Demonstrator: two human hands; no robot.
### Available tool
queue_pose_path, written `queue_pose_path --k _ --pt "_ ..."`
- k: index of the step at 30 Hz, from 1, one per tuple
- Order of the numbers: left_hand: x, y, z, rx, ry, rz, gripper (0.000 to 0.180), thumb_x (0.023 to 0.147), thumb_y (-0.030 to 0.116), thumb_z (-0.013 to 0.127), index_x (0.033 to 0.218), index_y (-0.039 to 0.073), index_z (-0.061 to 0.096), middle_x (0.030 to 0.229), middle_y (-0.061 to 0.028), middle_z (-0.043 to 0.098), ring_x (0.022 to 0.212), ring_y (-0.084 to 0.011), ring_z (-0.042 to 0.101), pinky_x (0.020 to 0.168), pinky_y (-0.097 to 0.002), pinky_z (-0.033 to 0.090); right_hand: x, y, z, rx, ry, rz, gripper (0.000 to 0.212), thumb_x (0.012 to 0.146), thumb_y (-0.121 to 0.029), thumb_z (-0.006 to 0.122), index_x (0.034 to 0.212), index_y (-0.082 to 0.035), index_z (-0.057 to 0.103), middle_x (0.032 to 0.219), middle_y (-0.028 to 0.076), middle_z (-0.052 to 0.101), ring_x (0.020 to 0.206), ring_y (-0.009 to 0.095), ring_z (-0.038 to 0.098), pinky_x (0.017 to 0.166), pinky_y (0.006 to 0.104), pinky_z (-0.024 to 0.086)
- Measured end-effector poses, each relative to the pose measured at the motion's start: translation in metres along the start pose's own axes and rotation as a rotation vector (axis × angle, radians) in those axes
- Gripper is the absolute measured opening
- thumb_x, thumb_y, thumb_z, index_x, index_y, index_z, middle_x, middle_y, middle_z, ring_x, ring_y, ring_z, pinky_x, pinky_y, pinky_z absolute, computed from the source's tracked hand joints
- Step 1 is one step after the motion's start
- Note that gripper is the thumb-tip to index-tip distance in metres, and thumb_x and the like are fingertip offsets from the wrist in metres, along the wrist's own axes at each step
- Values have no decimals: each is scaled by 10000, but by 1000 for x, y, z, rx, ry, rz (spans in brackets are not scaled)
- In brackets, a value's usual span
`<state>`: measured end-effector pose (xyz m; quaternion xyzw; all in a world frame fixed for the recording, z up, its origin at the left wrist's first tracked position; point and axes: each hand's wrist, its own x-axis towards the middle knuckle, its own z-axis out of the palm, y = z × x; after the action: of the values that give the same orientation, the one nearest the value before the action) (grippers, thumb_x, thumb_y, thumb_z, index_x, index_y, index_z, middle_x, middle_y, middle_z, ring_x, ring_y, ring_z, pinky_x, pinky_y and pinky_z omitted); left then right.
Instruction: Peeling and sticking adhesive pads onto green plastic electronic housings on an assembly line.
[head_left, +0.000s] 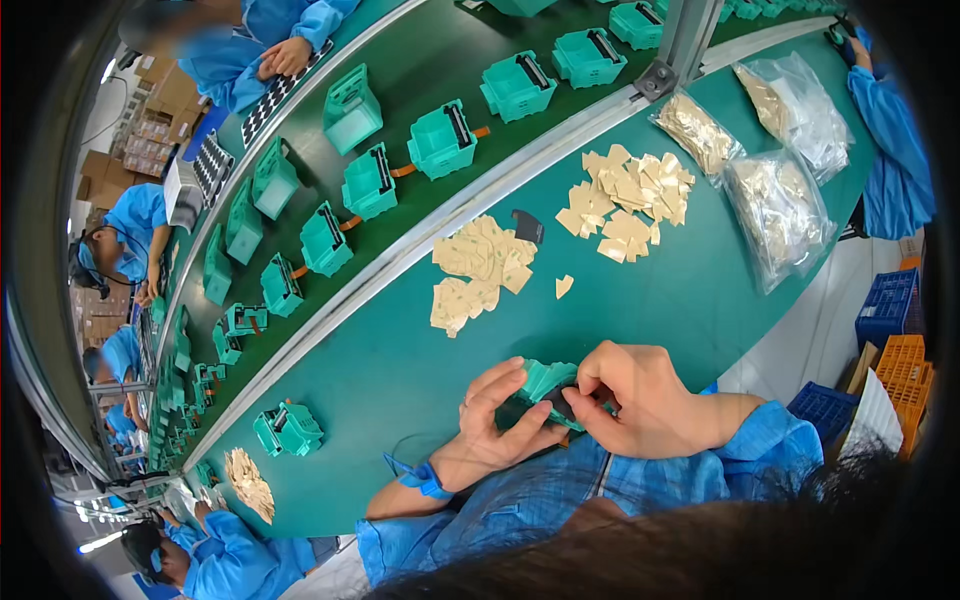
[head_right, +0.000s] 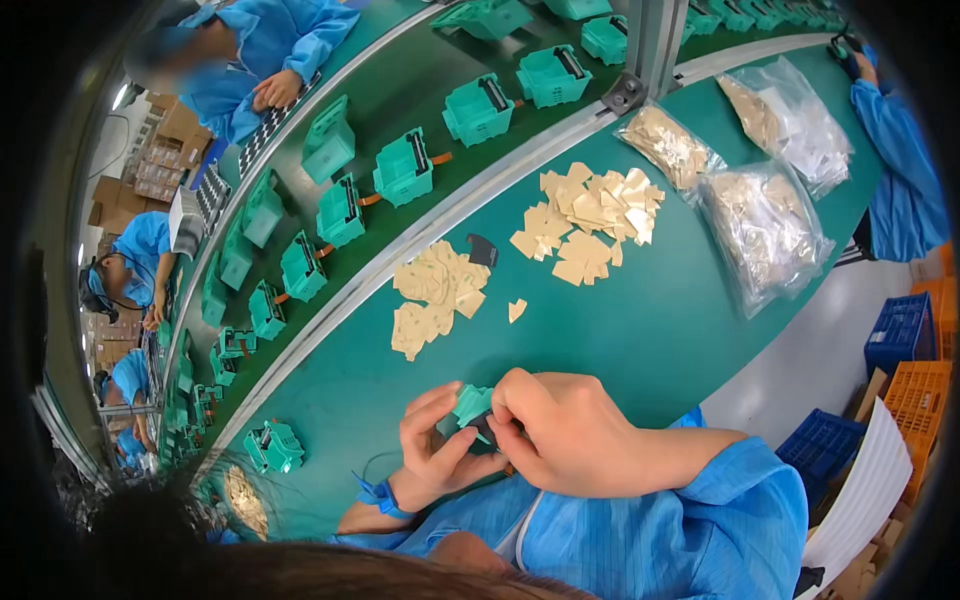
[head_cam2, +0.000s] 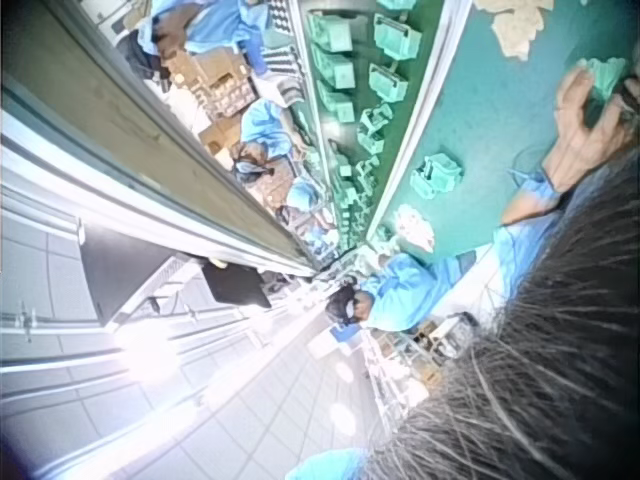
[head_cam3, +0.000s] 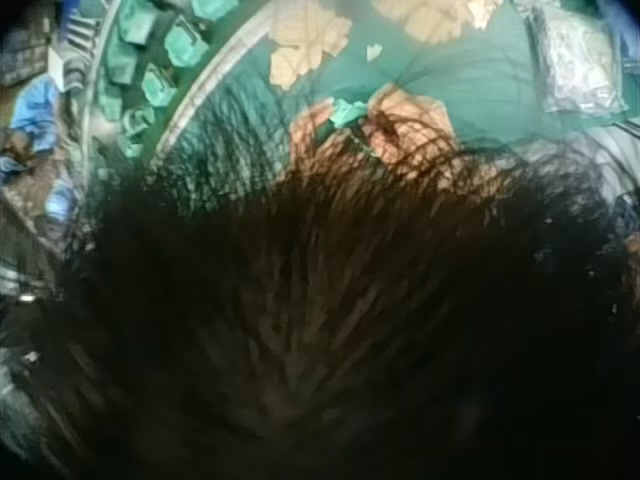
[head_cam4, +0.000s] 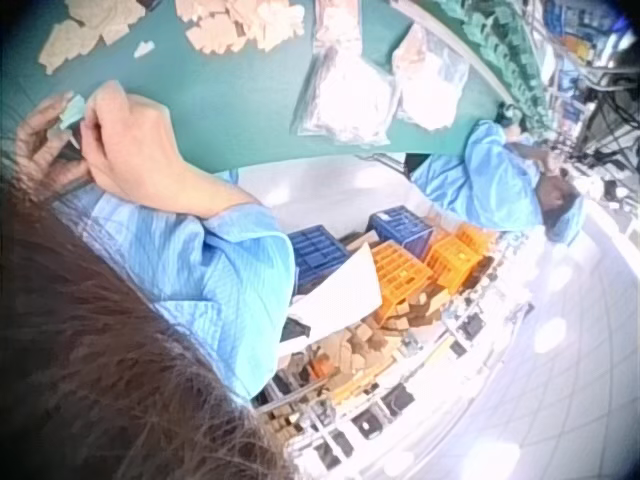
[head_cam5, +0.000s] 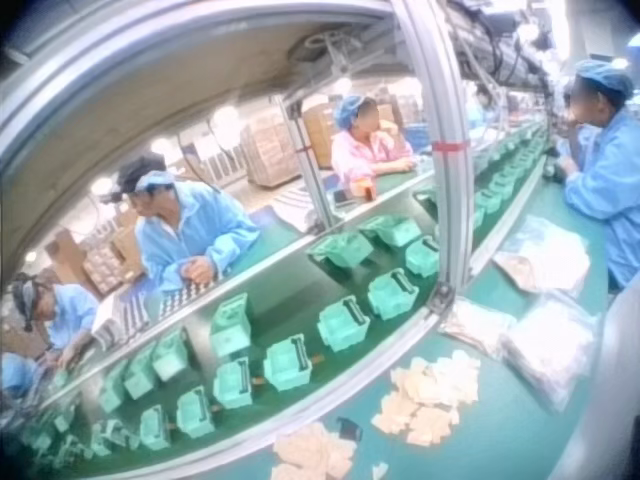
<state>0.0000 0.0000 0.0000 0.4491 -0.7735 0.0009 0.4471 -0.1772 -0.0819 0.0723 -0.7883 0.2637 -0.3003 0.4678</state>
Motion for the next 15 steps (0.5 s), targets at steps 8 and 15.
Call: queue_pose_path --k 8,15 --pt "-1 -2 3 16 10 5 641 569 161 841 1098 130 480 1154 -180 449 958 -356 579 723 -390 535 1 5 2 -68 17 -55 157 750 4 613 783 -23 462 597 105 519 498 269 541 438 354 416" --pt "-2 -3 5 25 27 23 656 572 180 855 1111 132 484 1158 -179 445 976 -359 571 740 -385 531 0 6 4 -82 20 -50 147 760 -12 610 782 -22 466 588 110 513 491 271 531 436 359 413"
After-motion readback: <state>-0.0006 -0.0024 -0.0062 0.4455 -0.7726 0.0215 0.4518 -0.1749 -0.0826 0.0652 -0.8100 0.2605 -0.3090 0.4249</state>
